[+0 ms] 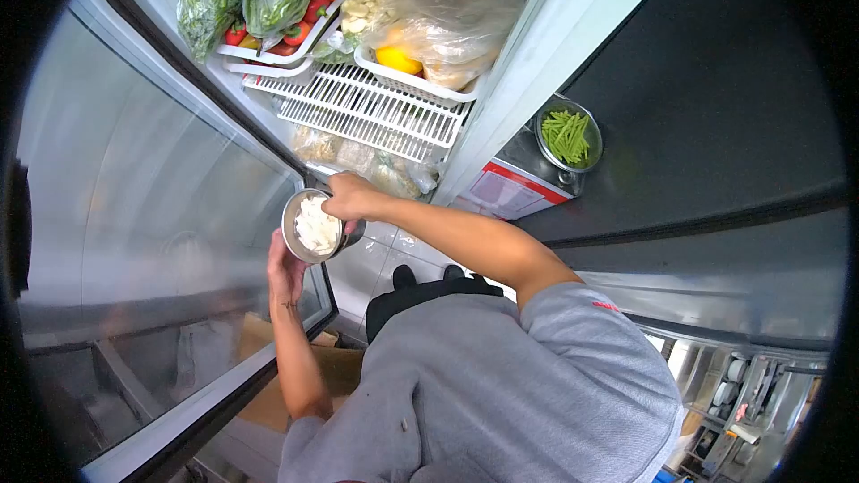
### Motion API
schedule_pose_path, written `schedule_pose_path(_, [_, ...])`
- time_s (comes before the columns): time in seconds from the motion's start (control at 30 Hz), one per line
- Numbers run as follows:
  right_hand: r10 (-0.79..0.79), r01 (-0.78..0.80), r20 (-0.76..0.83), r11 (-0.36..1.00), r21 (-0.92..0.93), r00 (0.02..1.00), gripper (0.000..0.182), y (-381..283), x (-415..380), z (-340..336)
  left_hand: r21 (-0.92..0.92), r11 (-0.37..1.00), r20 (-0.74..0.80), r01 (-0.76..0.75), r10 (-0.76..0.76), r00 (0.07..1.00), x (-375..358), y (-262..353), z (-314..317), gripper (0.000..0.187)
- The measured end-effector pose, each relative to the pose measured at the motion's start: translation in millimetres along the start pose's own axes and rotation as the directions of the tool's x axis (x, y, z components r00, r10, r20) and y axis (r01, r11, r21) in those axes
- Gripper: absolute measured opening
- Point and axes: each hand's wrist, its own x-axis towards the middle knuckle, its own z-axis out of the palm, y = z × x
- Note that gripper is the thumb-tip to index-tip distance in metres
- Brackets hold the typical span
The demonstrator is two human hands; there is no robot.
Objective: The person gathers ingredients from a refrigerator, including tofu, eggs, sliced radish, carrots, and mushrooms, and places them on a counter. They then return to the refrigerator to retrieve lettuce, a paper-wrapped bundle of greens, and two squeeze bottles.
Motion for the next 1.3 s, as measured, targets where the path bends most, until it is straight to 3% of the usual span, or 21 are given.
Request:
schedule_pose_path(0.03, [-0.018, 0.018, -0.013, 1.0, -0.02, 1.0, 0.028, 1.0, 3.9, -2.2, 0.29, 0.956, -0.091, 0.048, -0.022, 0.996, 4.4, 3.9, -1.1, 0.051])
schedule_pose_path(0.07, [-0.035, 0.034, -0.023, 0.999, -0.041, 0.999, 0.026, 2.2, 8.0, -3.6, 0.547, 0.829, -0.186, 0.115, -0.013, 0.982, 8.5, 5.8, -2.2, 0.038])
schedule_pose_path(0.1, [0.023, -0.023, -0.012, 0.998, -0.065, 1.0, 0.026, 16.6, -8.6, -8.9, 0.501, 0.852, -0.2, 0.152, -0.057, 0.978, -4.9, -15.8, 9.9, 0.038])
schedule_pose_path(0.17, [-0.049, 0.049, 0.008, 0.999, -0.016, 0.999, 0.027, 19.0, -0.8, -9.5, 0.409, 0.89, -0.226, 0.2, -0.114, 0.968, -6.9, -4.0, 29.6, 0.037])
schedule_pose_path(0.3, [-0.071, 0.079, 0.088, 0.993, -0.086, 0.994, 0.026, 22.7, 1.3, -24.0, 0.42, 0.871, -0.279, 0.255, -0.143, 0.95, -4.3, -9.0, 36.9, 0.043])
schedule_pose_path(0.37, [-0.152, 0.223, 0.206, 0.895, -0.386, 0.967, 0.026, -2.6, -5.7, -44.3, 0.409, 0.879, -0.299, 0.245, -0.125, 0.946, -5.7, -15.9, 23.6, 0.043])
schedule_pose_path(0.4, [-0.334, 0.294, -0.004, 0.837, -0.462, 0.943, 0.026, -23.9, -13.5, -55.4, 0.38, 0.887, -0.323, 0.262, -0.138, 0.936, -7.4, -17.5, 19.8, 0.043])
schedule_pose_path(0.47, [-0.624, 0.375, -0.314, 0.723, -0.58, 0.716, 0.029, -75.6, -24.9, -93.2, 0.368, 0.887, -0.358, 0.278, -0.14, 0.923, -10.0, -15.7, 24.1, 0.037])
schedule_pose_path(0.5, [-0.697, 0.354, -0.517, 0.706, -0.613, 0.497, 0.024, -102.1, -25.5, -119.7, 0.368, 0.888, -0.353, 0.277, -0.142, 0.925, -9.5, -16.2, 21.4, 0.037])
schedule_pose_path(0.53, [-0.779, 0.437, -0.606, 0.607, -0.664, 0.161, 0.017, -126.2, -22.7, -150.0, 0.401, 0.874, -0.346, 0.276, -0.135, 0.929, -8.9, -17.0, 16.6, 0.038])
schedule_pose_path(0.57, [-0.65, 0.28, -0.744, 0.751, -0.598, 0.154, 0.019, -146.1, -29.9, -171.3, 0.434, 0.858, -0.339, 0.275, -0.127, 0.932, -7.9, -18.3, 10.9, 0.038])
schedule_pose_path(0.63, [-0.241, 0.056, -0.816, 0.967, -0.25, 0.525, 0.071, -165.8, -27.8, -219.9, 0.423, 0.865, -0.361, 0.269, -0.111, 0.926, -4.3, -23.9, -2.5, 0.037])
schedule_pose_path(0.7, [-0.402, -0.291, -0.875, 0.832, -0.472, 0.269, 0.061, -151.1, 30.7, -239.3, 0.422, 0.872, -0.378, 0.247, -0.078, 0.922, -2.6, -24.1, -9.7, 0.036])
schedule_pose_path(0.73, [-0.405, -0.3, -0.914, 0.869, -0.394, 0.028, 0.06, -137.3, 53.1, -237.2, 0.43, 0.867, -0.375, 0.252, -0.082, 0.924, -3.1, -22.8, -11.8, 0.036])
schedule_pose_path(0.77, [-0.398, -0.301, -0.917, 0.872, -0.385, 0.02, 0.06, -133.8, 57.3, -242.2, 0.405, 0.88, -0.376, 0.247, -0.086, 0.923, -3.3, -20.7, -13.1, 0.03])
schedule_pose_path(0.83, [-0.366, -0.194, -0.918, 0.922, -0.335, -0.154, 0.056, -138.0, 62.8, -251.6, 0.377, 0.897, -0.378, 0.232, -0.08, 0.922, -2.8, -13.9, -14.1, 0.025])
schedule_pose_path(0.87, [-0.57, -0.152, -0.788, 0.822, -0.549, -0.233, 0.036, -139.4, 61.2, -260.1, 0.374, 0.899, -0.381, 0.226, -0.073, 0.922, -2.3, -10.6, -11.9, 0.025])
schedule_pose_path(0.93, [-0.638, -0.097, -0.716, 0.762, -0.641, -0.283, 0.035, -141.7, 54.5, -270.8, 0.373, 0.898, -0.38, 0.236, -0.084, 0.921, -3.2, -5.6, -11.8, 0.026])
schedule_pose_path(1.03, [-0.612, 0.004, -0.715, 0.759, -0.651, -0.338, 0.034, -149.7, 48.4, -290.4, 0.373, 0.894, -0.415, 0.247, -0.078, 0.907, -1.9, -1.2, -14.8, 0.027])
schedule_pose_path(1.3, [-0.35, 0.363, -0.785, 0.74, -0.566, -0.511, 0.033, -139.0, 43.0, -331.1, 0.384, 0.887, -0.416, 0.255, -0.08, 0.906, -2.2, 5.2, -36.3, 0.027])
